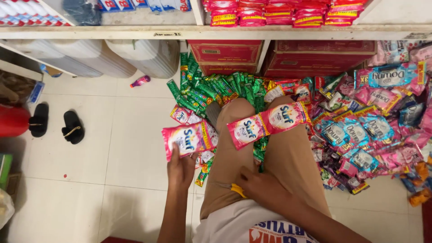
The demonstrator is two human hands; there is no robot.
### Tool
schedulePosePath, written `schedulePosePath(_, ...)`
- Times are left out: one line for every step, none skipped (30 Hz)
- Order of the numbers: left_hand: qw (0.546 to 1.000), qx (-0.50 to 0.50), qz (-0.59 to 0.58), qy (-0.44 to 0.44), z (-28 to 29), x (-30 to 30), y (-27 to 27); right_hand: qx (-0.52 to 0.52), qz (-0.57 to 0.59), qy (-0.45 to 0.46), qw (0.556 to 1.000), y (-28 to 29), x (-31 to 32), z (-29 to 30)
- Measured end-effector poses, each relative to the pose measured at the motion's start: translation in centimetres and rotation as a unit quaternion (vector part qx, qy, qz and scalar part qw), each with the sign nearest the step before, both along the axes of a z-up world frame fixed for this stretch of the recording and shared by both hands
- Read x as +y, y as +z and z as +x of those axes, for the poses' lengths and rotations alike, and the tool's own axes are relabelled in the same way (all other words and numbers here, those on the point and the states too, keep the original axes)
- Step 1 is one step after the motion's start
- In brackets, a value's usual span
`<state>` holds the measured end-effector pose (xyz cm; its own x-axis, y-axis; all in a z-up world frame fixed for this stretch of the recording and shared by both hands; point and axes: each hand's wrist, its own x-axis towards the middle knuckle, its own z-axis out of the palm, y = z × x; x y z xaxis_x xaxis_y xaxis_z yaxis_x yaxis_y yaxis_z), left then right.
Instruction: Cutting individual detergent sachets from a strip using scissors and placing them on a shelf.
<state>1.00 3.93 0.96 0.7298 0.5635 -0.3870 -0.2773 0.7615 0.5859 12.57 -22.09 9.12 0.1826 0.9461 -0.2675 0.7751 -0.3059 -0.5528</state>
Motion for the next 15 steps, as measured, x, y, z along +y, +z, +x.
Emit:
schedulePosePath(1.0,-0.003,0.002,0.002,0.6,-0.6,1.0,-0.003,0.002,0.002,1.0,-0.6,0.1,0.1)
schedulePosePath(0.999,-0.04,-0.008,-0.013,1.3,-1.2,2.0,0.054,0.014,-0.018,0.998,-1.2,0.1,0.1)
schedulePosePath(0.996,-0.078,-0.019,-0.028,2.0,-1.8,3.1,0.111,0.026,-0.039,0.993,-1.7,0.0,0.1)
schedulePosePath(0.996,-0.08,-0.017,-0.03,2.6,-2.5,3.1,0.109,0.028,-0.039,0.993,-1.7,0.0,0.3)
schedulePosePath(0.993,-0.101,-0.049,-0.037,3.1,-3.2,3.2,0.11,0.006,-0.026,0.994,-1.6,0.0,0.5)
schedulePosePath(0.988,-0.122,-0.082,-0.044,3.5,-3.9,3.3,0.112,-0.017,-0.013,0.994,-1.5,0.0,0.6)
schedulePosePath(0.988,-0.123,-0.08,-0.045,3.9,-4.5,3.7,0.11,-0.015,-0.013,0.994,-1.5,0.1,0.6)
schedulePosePath(0.988,-0.121,-0.088,-0.05,4.4,-5.2,4.1,0.108,-0.021,-0.002,0.994,-1.4,0.1,0.7)
schedulePosePath(0.987,-0.119,-0.096,-0.055,4.9,-5.9,4.5,0.106,-0.027,0.01,0.994,-1.4,0.1,0.8)
schedulePosePath(0.986,-0.12,-0.096,-0.058,5.3,-6.4,5.6,0.104,-0.027,0.007,0.994,-0.7,0.3,0.7)
schedulePosePath(0.979,-0.16,-0.103,-0.075,5.6,-7.0,6.6,0.087,-0.085,0.039,0.992,0.0,0.5,0.7)
schedulePosePath(0.969,-0.197,-0.112,-0.094,6.0,-7.5,7.6,0.07,-0.143,0.069,0.985,0.6,0.8,0.6)
schedulePosePath(0.969,-0.197,-0.113,-0.099,6.0,-7.7,7.4,0.071,-0.143,0.064,0.985,-1.1,0.3,0.7)
schedulePosePath(0.967,-0.2,-0.127,-0.098,6.1,-7.9,7.2,0.132,-0.078,0.049,0.987,-2.8,-0.1,0.8)
schedulePosePath(0.964,-0.203,-0.142,-0.097,6.2,-8.0,7.0,0.191,-0.011,0.033,0.981,-4.6,-0.6,1.0)
